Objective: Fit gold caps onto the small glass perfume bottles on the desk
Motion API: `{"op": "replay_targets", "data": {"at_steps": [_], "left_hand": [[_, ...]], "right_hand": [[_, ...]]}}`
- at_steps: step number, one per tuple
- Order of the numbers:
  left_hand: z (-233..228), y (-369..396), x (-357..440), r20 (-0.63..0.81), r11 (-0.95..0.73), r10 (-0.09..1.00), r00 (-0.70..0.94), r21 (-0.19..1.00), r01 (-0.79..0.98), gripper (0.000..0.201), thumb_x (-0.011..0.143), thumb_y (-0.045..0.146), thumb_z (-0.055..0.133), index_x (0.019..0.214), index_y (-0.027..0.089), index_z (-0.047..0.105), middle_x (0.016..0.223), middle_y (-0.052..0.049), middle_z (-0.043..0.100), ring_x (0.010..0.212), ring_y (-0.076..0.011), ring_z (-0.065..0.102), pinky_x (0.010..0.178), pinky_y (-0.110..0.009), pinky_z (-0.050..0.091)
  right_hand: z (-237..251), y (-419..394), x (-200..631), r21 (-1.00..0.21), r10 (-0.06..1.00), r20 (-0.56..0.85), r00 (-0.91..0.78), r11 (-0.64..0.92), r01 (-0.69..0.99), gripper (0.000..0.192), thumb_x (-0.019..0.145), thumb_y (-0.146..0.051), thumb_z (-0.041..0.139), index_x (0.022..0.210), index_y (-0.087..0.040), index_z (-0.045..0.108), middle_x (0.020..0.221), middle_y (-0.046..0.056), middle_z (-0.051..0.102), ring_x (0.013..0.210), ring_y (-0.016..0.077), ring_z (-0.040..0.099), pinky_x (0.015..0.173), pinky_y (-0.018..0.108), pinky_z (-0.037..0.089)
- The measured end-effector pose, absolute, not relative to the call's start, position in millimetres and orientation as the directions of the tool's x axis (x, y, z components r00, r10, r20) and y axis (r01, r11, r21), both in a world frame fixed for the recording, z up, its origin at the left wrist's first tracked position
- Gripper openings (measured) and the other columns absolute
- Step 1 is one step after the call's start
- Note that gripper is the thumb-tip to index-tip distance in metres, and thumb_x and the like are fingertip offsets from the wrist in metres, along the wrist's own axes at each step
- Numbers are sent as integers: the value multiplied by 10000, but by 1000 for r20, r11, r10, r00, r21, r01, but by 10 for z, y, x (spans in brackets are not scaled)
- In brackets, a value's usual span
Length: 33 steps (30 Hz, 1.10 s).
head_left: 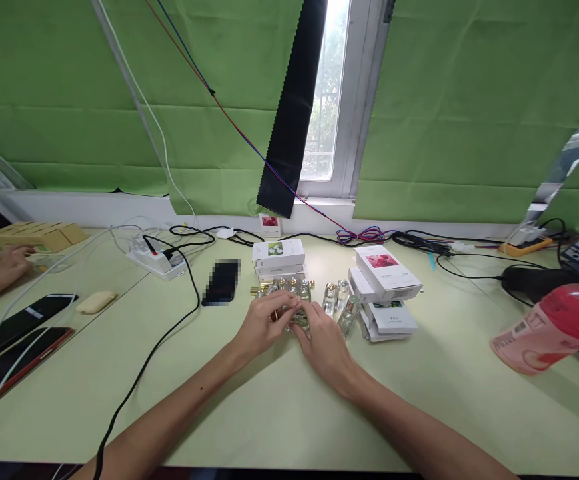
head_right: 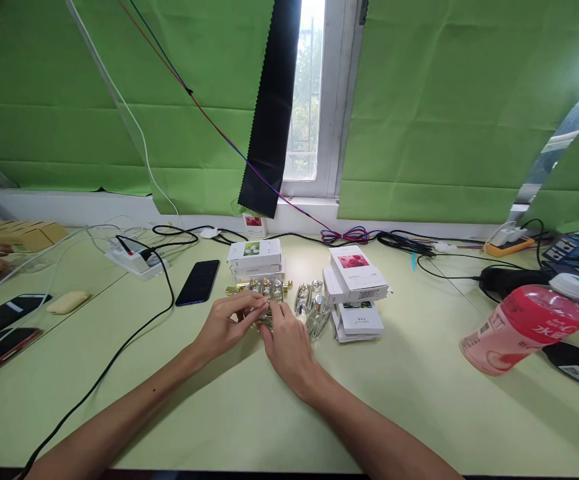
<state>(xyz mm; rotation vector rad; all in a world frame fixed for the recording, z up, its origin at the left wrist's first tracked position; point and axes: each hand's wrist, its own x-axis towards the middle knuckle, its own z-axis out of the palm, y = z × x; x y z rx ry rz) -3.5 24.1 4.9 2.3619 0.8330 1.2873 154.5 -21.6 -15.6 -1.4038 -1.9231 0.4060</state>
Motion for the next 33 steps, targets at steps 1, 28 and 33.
{"op": "replay_targets", "data": {"at_steps": [1,28,33], "left_hand": [[47,238,-35,653,-777,629,422,530,339,115,952,196,601,889,181,697,949,-57,736,711,-109,643,499,-178,456],[-32,170,-25,702,-788,596,390,420,450,142,970,173,567,1046,198,685,946,-35,734,726,-110,645,636,-216,530],[-25,161,-20,694,-766,618,369,429,478,148,966,193,581,1075,202,680,945,-30,742,630,-90,609,583,-209,514]], "right_hand": [[-154,-216,1546,-620,920,359,-159,362,696,296,970,-193,560,1265,-183,561,1132,99,661,998,268,684,810,368,543],[-163,-217,1550,-628,909,385,-158,384,678,328,959,-160,561,1285,-188,556,1135,94,662,1004,252,682,826,350,541],[-167,-213,1549,-625,912,381,-152,375,684,323,960,-178,568,1282,-195,562,1134,95,666,1005,251,685,812,343,543]]}}
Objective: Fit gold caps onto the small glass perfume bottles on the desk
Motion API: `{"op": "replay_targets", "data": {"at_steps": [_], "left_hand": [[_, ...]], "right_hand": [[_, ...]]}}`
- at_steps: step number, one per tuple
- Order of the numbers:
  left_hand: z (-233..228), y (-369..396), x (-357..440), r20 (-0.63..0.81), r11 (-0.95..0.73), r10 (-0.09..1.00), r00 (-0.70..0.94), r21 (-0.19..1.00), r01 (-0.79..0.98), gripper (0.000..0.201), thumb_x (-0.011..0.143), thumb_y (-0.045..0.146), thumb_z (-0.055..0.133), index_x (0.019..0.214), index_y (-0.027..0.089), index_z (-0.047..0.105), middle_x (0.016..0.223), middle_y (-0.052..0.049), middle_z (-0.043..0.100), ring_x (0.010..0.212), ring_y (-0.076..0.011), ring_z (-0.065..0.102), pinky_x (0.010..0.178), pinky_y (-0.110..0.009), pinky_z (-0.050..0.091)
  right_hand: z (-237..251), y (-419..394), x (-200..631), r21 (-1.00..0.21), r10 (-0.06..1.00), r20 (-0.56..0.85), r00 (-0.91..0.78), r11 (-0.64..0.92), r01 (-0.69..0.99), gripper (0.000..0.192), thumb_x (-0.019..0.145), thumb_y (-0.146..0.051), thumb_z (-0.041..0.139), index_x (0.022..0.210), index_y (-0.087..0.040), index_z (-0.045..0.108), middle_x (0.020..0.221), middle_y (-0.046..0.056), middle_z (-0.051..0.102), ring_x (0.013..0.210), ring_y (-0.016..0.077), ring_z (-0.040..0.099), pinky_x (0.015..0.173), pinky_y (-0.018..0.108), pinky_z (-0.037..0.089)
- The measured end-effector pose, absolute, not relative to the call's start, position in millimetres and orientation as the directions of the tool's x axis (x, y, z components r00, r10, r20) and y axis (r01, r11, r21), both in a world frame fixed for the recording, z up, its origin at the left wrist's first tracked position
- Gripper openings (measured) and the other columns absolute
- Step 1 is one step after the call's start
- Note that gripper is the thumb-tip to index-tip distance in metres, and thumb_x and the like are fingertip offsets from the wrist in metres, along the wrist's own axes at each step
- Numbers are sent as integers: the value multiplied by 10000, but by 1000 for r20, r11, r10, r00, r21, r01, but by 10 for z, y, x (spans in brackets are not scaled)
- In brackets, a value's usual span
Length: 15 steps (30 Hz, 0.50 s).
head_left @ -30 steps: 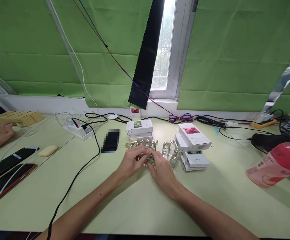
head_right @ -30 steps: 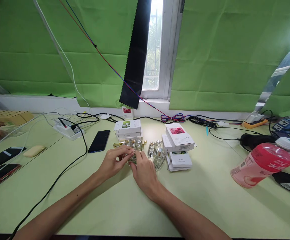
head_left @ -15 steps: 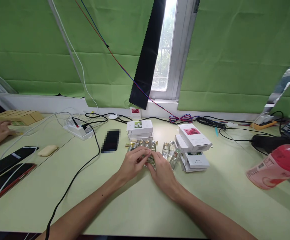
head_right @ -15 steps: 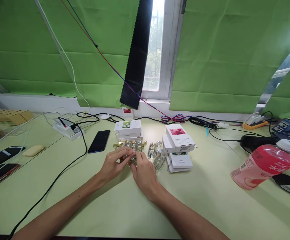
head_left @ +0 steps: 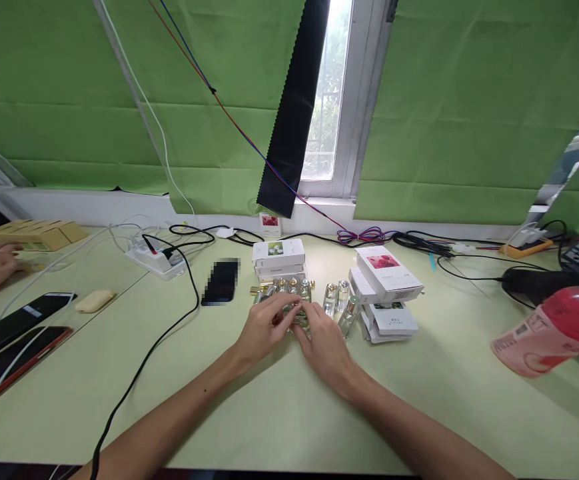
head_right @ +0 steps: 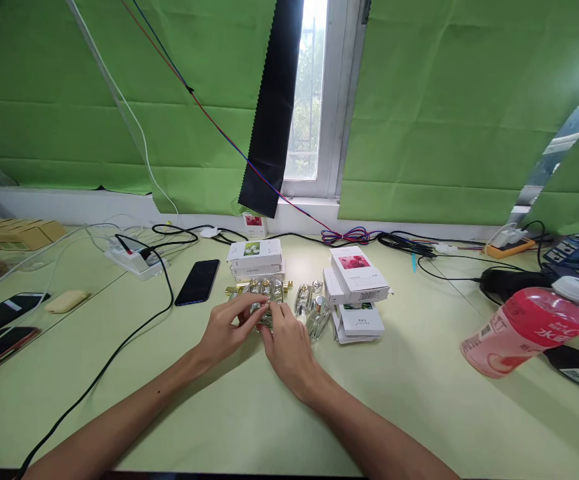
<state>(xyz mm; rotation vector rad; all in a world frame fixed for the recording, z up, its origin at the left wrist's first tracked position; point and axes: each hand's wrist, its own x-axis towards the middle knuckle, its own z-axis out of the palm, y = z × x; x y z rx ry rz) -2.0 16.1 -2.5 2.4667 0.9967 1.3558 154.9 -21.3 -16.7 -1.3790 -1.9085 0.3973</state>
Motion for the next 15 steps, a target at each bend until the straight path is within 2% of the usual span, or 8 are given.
{"op": "replay_targets", "data": {"at_steps": [5,15], "left_hand": [[-14,163,-16,699,-765,619,358,434,476,154,964,217,587,1078,202,689,923,-31,744,588,-84,595,558,-206,511],[-11,161,-26,690,-767,623,369,444,464,156,950,199,605,1081,204,689,946,-37,745,635,-92,610,557,-199,513]], "right_hand": [[-178,-212,1545,-621,913,377,-156,374,689,302,965,-185,568,1267,-185,564,1141,97,664,1013,255,682,813,349,542],[-172,-217,1548,-615,913,378,-154,372,695,316,965,-192,562,1281,-198,563,1149,99,665,1018,254,685,806,342,544]]}}
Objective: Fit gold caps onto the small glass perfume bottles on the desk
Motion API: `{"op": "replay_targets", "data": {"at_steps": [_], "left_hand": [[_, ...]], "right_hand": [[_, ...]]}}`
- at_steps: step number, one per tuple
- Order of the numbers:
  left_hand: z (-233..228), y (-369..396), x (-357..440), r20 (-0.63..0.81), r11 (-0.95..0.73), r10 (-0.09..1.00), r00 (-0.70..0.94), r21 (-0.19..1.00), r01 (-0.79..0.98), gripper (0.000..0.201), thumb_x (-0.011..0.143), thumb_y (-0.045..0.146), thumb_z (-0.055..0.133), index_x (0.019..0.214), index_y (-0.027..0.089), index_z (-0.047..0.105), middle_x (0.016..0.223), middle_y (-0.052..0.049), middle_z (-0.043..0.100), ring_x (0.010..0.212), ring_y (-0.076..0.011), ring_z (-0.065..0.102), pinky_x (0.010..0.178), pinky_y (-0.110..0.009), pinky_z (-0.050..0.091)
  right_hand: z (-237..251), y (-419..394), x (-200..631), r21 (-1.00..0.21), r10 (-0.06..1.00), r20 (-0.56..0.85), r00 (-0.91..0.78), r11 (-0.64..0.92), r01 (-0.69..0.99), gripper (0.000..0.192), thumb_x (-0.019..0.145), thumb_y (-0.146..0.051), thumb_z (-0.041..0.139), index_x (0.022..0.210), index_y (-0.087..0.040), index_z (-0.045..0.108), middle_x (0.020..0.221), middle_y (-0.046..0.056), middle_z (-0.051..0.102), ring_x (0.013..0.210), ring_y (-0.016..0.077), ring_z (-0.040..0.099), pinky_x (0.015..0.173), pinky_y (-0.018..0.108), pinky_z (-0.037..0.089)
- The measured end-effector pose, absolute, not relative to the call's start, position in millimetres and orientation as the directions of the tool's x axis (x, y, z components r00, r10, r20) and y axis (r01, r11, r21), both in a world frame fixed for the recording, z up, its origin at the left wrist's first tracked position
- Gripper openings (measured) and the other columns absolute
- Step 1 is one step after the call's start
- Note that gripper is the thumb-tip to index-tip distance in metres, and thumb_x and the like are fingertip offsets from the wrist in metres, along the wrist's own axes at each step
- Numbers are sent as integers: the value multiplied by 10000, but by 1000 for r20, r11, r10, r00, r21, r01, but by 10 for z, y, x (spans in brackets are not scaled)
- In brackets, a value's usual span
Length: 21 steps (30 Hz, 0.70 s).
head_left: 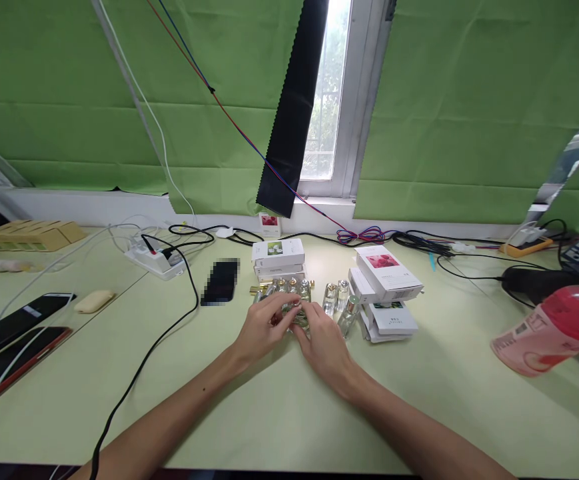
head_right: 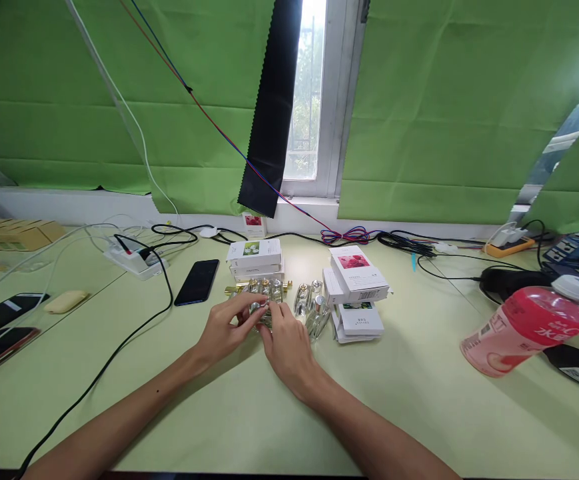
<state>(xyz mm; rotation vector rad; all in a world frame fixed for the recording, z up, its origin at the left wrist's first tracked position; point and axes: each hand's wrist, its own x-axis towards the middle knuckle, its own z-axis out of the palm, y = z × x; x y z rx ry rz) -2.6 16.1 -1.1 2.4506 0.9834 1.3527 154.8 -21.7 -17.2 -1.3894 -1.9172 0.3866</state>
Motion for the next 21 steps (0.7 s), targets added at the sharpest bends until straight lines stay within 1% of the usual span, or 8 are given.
{"op": "replay_targets", "data": {"at_steps": [6,12,21], "left_hand": [[-10,166,-28,689,-766,623,371,441,467,166,954,222,596,1082,199,699,945,-46,753,580,-86,590,535,-210,504],[-35,174,-38,682,-764,627,378,440,473,183,942,217,613,1111,199,680,931,-36,743,529,-65,536,514,-197,480],[-52,181,-40,675,-761,630,383,441,475,199,939,213,617,1130,200,674,960,-43,743,541,-66,544,520,-197,482]], "right_hand": [[-186,-207,1552,-609,909,386,-159,380,696,339,959,-187,558,1298,-193,555,1153,102,661,1032,262,680,823,359,548],[-191,-203,1552,-607,914,376,-153,367,705,339,943,-172,566,1282,-185,561,1147,107,661,1032,268,678,804,360,554],[-175,-212,1552,-618,917,366,-156,365,696,370,937,-154,566,1305,-182,546,1175,109,656,1062,271,674,846,373,553]]}}
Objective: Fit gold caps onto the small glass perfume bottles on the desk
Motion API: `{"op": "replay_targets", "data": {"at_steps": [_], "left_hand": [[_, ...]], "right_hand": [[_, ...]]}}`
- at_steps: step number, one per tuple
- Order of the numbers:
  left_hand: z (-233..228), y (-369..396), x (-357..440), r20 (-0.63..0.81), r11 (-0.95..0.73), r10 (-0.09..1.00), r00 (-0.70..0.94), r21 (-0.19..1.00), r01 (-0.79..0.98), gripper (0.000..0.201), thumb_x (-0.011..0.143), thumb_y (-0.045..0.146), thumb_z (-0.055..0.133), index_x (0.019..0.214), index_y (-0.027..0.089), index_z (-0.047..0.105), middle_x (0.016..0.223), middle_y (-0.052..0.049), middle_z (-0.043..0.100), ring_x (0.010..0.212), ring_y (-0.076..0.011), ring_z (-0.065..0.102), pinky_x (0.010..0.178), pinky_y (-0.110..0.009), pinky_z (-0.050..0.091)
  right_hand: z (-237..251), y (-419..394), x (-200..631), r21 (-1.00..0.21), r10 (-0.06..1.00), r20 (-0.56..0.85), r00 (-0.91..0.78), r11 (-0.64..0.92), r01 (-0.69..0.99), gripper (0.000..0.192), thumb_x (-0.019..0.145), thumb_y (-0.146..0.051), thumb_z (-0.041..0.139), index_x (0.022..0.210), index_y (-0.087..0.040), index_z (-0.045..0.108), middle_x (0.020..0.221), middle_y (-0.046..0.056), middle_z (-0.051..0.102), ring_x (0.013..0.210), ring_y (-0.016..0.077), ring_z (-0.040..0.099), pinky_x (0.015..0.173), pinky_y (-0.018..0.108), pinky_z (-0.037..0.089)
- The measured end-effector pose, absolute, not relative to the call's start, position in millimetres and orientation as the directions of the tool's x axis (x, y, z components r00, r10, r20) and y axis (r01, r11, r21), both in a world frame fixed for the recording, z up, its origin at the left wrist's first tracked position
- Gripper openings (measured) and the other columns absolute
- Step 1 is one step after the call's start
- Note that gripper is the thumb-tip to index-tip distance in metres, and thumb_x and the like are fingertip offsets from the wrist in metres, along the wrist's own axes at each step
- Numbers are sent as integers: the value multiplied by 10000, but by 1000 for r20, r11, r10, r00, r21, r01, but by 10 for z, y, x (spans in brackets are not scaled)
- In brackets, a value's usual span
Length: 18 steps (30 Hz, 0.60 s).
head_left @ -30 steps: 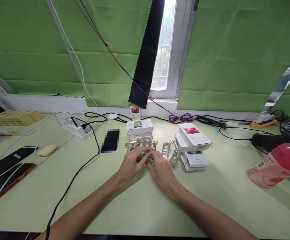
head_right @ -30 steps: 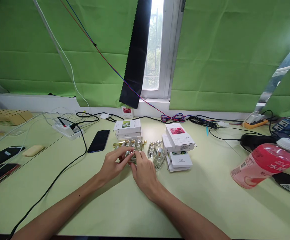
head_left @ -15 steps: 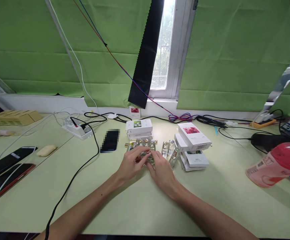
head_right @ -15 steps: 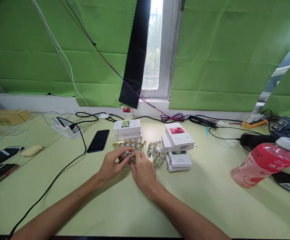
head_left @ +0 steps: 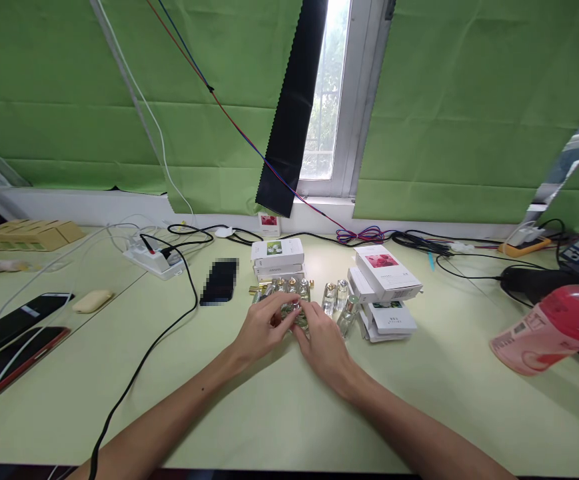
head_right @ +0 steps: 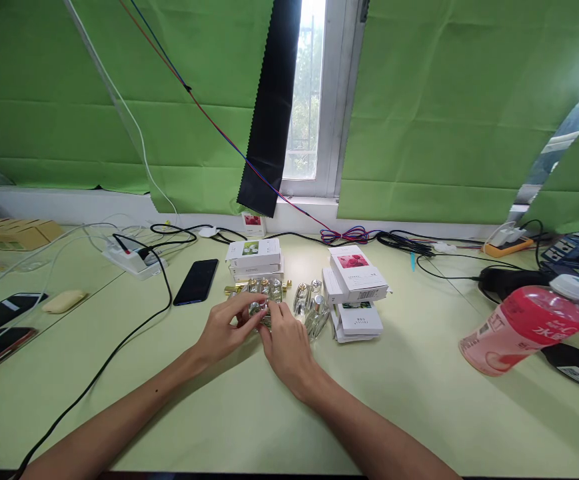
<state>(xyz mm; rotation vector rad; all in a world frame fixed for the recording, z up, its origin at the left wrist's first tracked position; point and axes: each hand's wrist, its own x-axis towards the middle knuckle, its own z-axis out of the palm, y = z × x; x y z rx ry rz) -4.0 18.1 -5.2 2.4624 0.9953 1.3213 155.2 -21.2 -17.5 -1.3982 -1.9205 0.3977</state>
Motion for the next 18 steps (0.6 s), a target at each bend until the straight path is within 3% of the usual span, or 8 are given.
{"op": "replay_targets", "data": {"at_steps": [18], "left_hand": [[-63,169,-53,668,-763,631,396,442,471,211,947,206,608,1151,205,662,960,-35,728,555,-59,531,525,-186,474]], "right_hand": [[-171,-204,1552,-623,919,361,-158,364,692,404,935,-140,567,1335,-185,530,1166,105,656,1046,251,679,845,347,542]]}}
